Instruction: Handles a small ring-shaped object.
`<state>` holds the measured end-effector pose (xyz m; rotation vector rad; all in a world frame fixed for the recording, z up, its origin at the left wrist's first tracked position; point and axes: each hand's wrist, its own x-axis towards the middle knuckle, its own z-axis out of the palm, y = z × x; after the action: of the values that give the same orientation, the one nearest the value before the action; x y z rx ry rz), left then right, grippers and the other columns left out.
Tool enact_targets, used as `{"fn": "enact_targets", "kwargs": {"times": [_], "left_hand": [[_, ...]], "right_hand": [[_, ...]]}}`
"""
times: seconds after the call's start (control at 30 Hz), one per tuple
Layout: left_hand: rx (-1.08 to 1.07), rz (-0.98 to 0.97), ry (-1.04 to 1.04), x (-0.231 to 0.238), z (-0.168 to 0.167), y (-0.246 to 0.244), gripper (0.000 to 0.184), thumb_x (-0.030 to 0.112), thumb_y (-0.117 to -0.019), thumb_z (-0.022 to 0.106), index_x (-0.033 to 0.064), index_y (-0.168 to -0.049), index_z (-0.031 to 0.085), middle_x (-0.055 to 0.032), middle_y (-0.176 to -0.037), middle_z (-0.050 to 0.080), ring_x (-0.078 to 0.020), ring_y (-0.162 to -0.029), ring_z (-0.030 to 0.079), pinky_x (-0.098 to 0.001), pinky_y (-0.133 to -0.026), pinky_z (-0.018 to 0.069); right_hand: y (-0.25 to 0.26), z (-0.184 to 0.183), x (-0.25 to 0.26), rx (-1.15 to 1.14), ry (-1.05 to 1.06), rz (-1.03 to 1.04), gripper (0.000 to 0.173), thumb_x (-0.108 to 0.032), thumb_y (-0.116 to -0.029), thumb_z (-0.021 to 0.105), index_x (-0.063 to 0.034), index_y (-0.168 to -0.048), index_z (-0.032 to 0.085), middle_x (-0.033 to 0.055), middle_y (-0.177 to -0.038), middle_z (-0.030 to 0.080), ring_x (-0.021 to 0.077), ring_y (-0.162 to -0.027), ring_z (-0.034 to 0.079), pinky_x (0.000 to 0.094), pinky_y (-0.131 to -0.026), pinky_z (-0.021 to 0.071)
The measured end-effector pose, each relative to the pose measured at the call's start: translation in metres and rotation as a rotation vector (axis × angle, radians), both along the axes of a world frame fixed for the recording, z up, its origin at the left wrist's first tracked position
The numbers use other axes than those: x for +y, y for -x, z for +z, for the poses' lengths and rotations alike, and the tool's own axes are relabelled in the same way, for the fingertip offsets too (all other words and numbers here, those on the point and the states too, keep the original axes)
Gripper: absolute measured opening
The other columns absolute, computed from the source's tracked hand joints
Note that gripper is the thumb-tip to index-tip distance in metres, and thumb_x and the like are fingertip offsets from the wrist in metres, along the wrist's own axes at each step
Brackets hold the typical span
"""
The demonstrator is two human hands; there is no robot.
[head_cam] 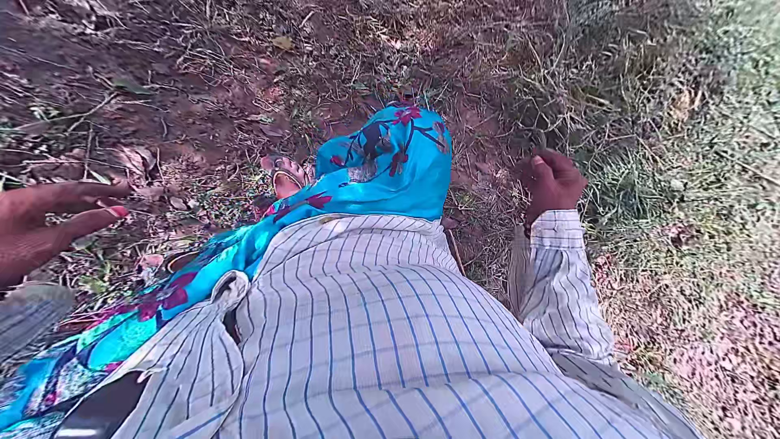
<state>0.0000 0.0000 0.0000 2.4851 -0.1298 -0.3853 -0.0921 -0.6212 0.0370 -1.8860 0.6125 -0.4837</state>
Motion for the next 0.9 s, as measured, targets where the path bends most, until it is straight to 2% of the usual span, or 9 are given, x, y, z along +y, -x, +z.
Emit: {"fn": "enact_targets", "kwargs": {"times": [0.07, 0.13, 0.2, 0.33, 0.47, 0.57, 0.63, 0.8, 0.9], "left_hand": [[-0.143, -0.21, 0.007, -0.056, 0.04, -0.007, 0.027, 0.013, -0.101, 0.06, -0.0048, -0.12, 0.067, -0.0257, -0.117, 0.069, -0.0454, -0.113, 0.065, -0.0697, -0.099, 0.0437], [-0.31, -0.31, 0.075, -0.105, 0.072, -0.016, 0.025, 0.015, -0.0978, 0.063, -0.0003, -0.117, 0.07, -0.0207, -0.109, 0.072, -0.0384, -0.101, 0.069, -0.0648, -0.089, 0.0501], [-0.453, -0.355, 0.191, -0.144, 0.093, -0.03, 0.029, 0.014, -0.0966, 0.063, -0.0034, -0.119, 0.07, -0.0214, -0.106, 0.072, -0.033, -0.096, 0.07, -0.0543, -0.088, 0.0538], [-0.47, -0.213, 0.504, -0.182, 0.101, -0.051, 0.037, 0.019, -0.1037, 0.054, -0.0037, -0.131, 0.063, -0.0175, -0.114, 0.071, -0.0165, -0.097, 0.069, -0.0335, -0.09, 0.0545], [-0.377, -0.052, 0.809, -0.181, 0.093, -0.056, 0.028, 0.013, -0.1067, 0.048, -0.0036, -0.104, 0.07, -0.0014, -0.089, 0.07, 0.0012, -0.078, 0.062, -0.0207, -0.076, 0.0525], [-0.293, -0.042, 0.959, -0.174, 0.094, -0.053, 0.022, 0.006, -0.1047, 0.05, -0.0037, -0.101, 0.069, 0.0019, -0.087, 0.07, 0.0028, -0.079, 0.064, -0.0181, -0.078, 0.0549], [-0.253, -0.04, 0.936, -0.172, 0.097, -0.045, 0.02, 0.006, -0.1035, 0.053, -0.0066, -0.107, 0.069, -0.0039, -0.089, 0.069, -0.0013, -0.077, 0.061, -0.0195, -0.076, 0.0521], [-0.232, -0.088, 0.835, -0.167, 0.097, -0.046, 0.018, 0.007, -0.1015, 0.058, -0.0042, -0.107, 0.071, 0.0005, -0.087, 0.071, 0.0033, -0.076, 0.063, -0.0165, -0.075, 0.053], [-0.165, 0.019, 0.78, -0.174, 0.108, -0.023, 0.022, 0.006, -0.1049, 0.051, -0.0069, -0.109, 0.069, -0.009, -0.086, 0.067, -0.0041, -0.073, 0.054, -0.0202, -0.07, 0.0462]], "right_hand": [[-0.033, 0.03, 0.031, -0.155, -0.071, 0.17, 0.022, -0.004, -0.105, 0.048, 0.003, -0.122, 0.059, 0.0001, -0.1, 0.069, 0.0073, -0.088, 0.071, 0.0281, -0.081, 0.0622], [-0.066, 0.051, 0.069, -0.239, -0.12, 0.358, 0.02, -0.003, -0.1044, 0.047, -0.0015, -0.118, 0.061, -0.0052, -0.097, 0.072, 0.0069, -0.088, 0.072, 0.0288, -0.082, 0.0633], [-0.094, 0.061, 0.112, -0.265, -0.16, 0.549, 0.021, -0.003, -0.1046, 0.045, -0.0035, -0.117, 0.061, -0.0071, -0.096, 0.073, 0.0068, -0.088, 0.073, 0.0294, -0.084, 0.0629], [-0.123, 0.06, 0.187, -0.257, -0.208, 0.824, 0.021, -0.003, -0.1041, 0.045, -0.0054, -0.116, 0.062, -0.0072, -0.095, 0.074, 0.0073, -0.087, 0.073, 0.0284, -0.082, 0.0632], [-0.124, 0.057, 0.223, -0.202, -0.264, 0.927, 0.024, -0.001, -0.1041, 0.043, -0.0082, -0.114, 0.064, -0.0074, -0.096, 0.075, 0.0076, -0.087, 0.073, 0.0289, -0.082, 0.0631], [-0.122, 0.055, 0.23, -0.18, -0.3, 0.955, 0.026, 0.001, -0.1032, 0.042, -0.0089, -0.113, 0.065, -0.0063, -0.096, 0.074, 0.009, -0.086, 0.073, 0.0291, -0.081, 0.0631], [-0.12, 0.055, 0.231, -0.17, -0.303, 0.957, 0.027, 0.001, -0.1038, 0.041, -0.008, -0.113, 0.065, -0.0058, -0.096, 0.074, 0.0095, -0.087, 0.073, 0.0294, -0.082, 0.0629], [-0.114, 0.056, 0.228, -0.173, -0.316, 0.984, 0.028, -0.001, -0.1035, 0.042, -0.0112, -0.113, 0.067, -0.0068, -0.096, 0.075, 0.0092, -0.086, 0.073, 0.03, -0.082, 0.0634], [-0.108, 0.06, 0.228, -0.164, -0.377, 0.999, 0.03, -0.001, -0.1037, 0.041, -0.0105, -0.113, 0.067, -0.0047, -0.094, 0.076, 0.0102, -0.085, 0.074, 0.0297, -0.081, 0.0634]]}}
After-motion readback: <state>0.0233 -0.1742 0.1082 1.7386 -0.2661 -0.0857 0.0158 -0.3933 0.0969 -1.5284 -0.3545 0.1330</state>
